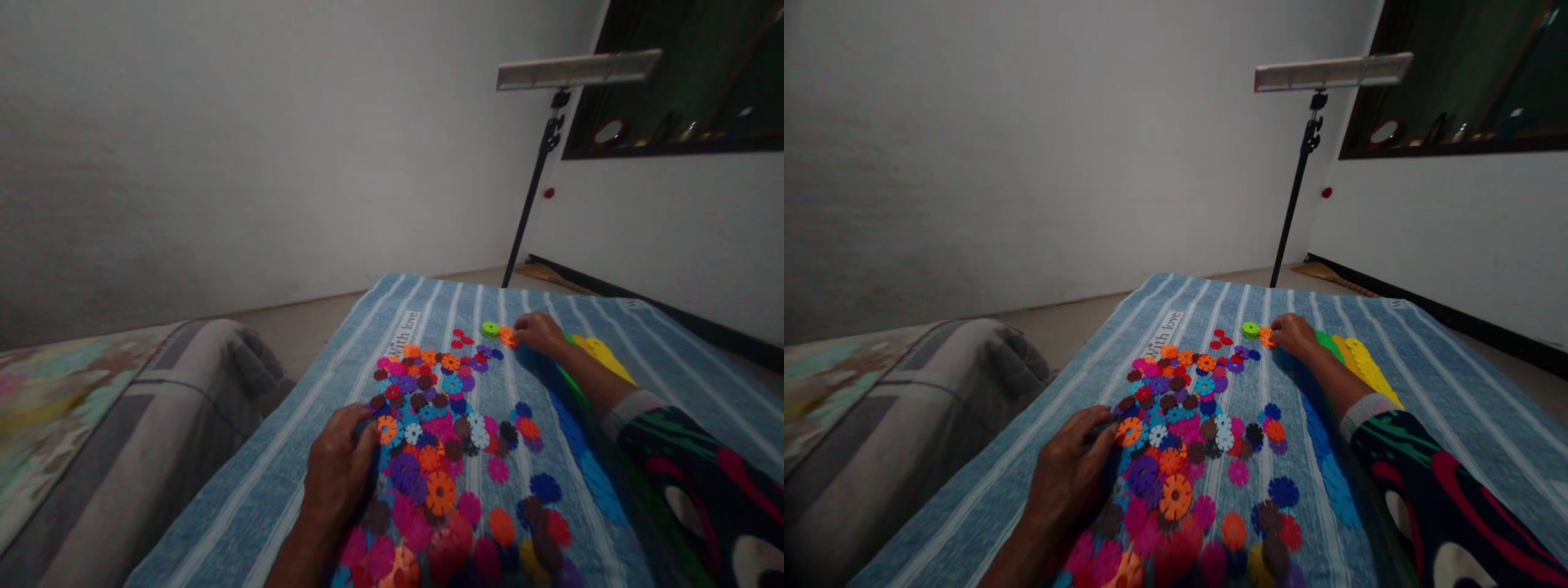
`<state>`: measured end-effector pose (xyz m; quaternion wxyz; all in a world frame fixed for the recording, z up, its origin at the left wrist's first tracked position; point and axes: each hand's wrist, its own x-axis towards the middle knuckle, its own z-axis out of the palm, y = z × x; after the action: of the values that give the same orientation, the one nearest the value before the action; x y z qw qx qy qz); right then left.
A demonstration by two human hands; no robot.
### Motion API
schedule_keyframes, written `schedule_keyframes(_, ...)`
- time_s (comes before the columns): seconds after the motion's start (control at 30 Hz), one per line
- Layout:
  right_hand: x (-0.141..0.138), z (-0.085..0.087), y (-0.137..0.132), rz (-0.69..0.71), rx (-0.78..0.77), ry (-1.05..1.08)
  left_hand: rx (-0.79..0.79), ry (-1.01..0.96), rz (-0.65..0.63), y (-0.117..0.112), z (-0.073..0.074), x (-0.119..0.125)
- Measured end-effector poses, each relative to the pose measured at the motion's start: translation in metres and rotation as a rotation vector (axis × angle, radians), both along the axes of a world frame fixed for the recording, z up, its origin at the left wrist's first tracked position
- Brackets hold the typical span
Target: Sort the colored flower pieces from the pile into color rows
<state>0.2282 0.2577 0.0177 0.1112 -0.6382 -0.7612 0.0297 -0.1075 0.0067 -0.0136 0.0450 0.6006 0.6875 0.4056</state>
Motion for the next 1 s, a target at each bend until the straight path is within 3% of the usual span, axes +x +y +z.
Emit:
schedule_keyframes(0.3,-0.078,0.012,-0.047,0.357,-0.051,-0.087,-0.053,0.043,0.042,-0.001,-0.001,0.000)
schedule_keyframes(0.57,-0.143,0.005,-0.057,0.449,-0.062,-0.149,-0.146,0.083,0.024,-0.003,-0.003,0.005)
schedule_keyframes(1.0,-0.171,-0.007,-0.055,0.466,-0.099,-0.251,-0.261,0.176,-0.050,-0.006,-0.007,0.009)
